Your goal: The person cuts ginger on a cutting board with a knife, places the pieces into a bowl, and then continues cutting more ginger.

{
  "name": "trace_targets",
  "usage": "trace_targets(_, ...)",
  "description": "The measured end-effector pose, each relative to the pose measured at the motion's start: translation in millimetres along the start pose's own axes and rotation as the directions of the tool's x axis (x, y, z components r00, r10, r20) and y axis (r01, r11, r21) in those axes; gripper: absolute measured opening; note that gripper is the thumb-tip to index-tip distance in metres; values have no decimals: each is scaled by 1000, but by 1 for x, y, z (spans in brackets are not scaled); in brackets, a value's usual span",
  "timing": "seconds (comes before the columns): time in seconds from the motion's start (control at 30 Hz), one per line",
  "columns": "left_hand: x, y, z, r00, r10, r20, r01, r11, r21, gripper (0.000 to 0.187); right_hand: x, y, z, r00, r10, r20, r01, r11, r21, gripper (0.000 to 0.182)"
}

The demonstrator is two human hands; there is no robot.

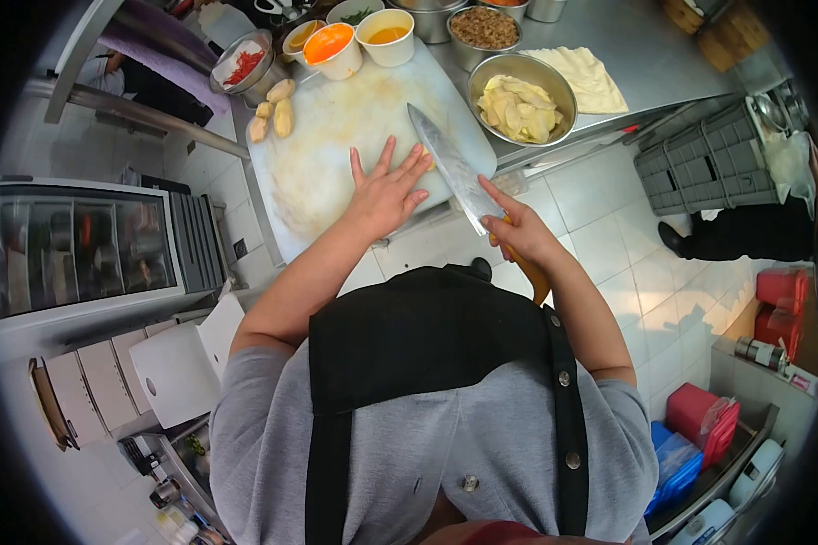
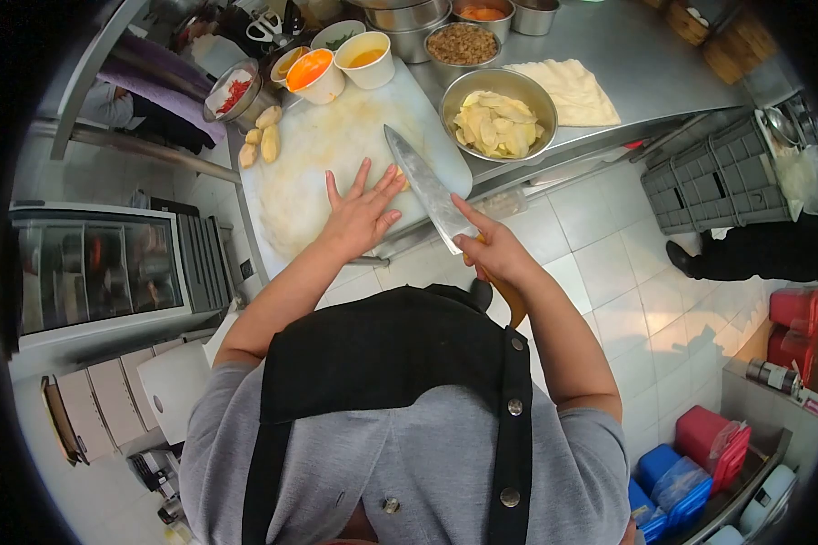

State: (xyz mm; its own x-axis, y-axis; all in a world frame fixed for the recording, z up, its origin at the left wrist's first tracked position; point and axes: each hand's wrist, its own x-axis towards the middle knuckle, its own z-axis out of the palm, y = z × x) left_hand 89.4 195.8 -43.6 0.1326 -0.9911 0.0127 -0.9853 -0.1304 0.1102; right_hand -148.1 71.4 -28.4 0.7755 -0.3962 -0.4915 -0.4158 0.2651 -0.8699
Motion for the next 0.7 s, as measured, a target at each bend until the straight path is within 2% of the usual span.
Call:
trace_targets(0.37,1,-1,-4,1000,19,22,-19,999,27,57,1,-14,5,1000,-20,-2,20,1000,-7,64)
trace_targets(0.57,0,-2,-2,999,17,30,-18,1000,19,58,8,-21,7,1000,-4,-13,2,995,-101,63)
trace_targets(0.7,0,0,-4,999,15,44,-16,999,30,59,18,-18,10,999,-32,-6,32,996,-78,63)
